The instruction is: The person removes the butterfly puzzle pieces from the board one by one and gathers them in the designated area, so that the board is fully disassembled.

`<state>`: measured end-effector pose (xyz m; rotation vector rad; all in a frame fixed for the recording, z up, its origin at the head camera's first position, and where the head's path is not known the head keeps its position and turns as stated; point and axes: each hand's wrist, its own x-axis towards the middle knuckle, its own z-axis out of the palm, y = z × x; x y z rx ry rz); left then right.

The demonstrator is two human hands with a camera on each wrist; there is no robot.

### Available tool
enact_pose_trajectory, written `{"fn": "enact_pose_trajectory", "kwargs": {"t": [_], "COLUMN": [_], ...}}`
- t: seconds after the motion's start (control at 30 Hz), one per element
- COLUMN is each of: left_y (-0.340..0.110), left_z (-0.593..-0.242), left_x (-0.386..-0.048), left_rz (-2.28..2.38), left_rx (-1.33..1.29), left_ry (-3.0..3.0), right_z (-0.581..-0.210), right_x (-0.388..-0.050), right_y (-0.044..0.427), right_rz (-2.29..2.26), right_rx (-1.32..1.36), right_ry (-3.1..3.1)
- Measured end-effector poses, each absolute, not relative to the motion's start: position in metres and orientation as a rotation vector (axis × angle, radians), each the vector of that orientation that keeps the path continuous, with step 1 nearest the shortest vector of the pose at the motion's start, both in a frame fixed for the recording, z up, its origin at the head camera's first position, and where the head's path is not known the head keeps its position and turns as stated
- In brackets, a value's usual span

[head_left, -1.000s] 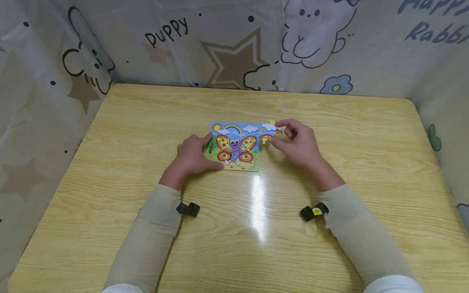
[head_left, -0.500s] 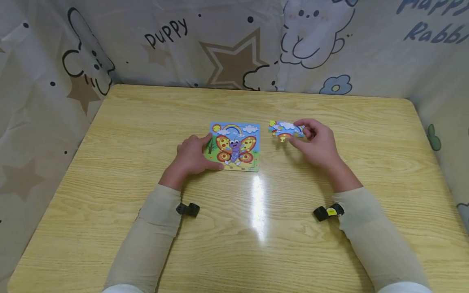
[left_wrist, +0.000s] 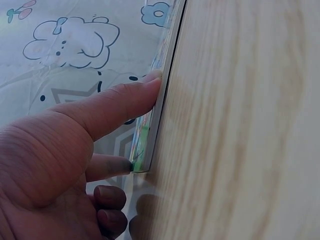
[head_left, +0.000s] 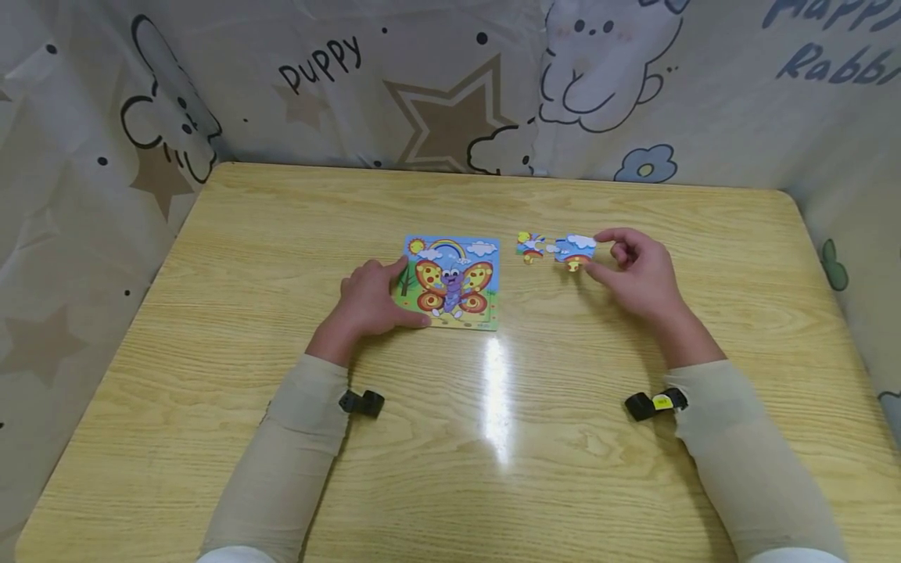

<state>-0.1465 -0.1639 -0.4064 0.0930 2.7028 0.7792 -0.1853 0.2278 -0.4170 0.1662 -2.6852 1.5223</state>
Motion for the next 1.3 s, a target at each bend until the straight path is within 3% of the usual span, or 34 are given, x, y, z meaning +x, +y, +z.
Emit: {"fn": "enact_pose_trajectory", "kwargs": {"t": [1.3], "left_y": [-0.164], "left_z": [-0.406], "left_x": [-0.146], "left_rz": [0.799], "left_rx": [0.082], "left_ry": [2.665], "right_z": [-0.425], "right_x": [-0.202], "right_y": [0.281], "right_rz": [1.27], "right_rx": [0.183], "right_ry": [-2.961]}}
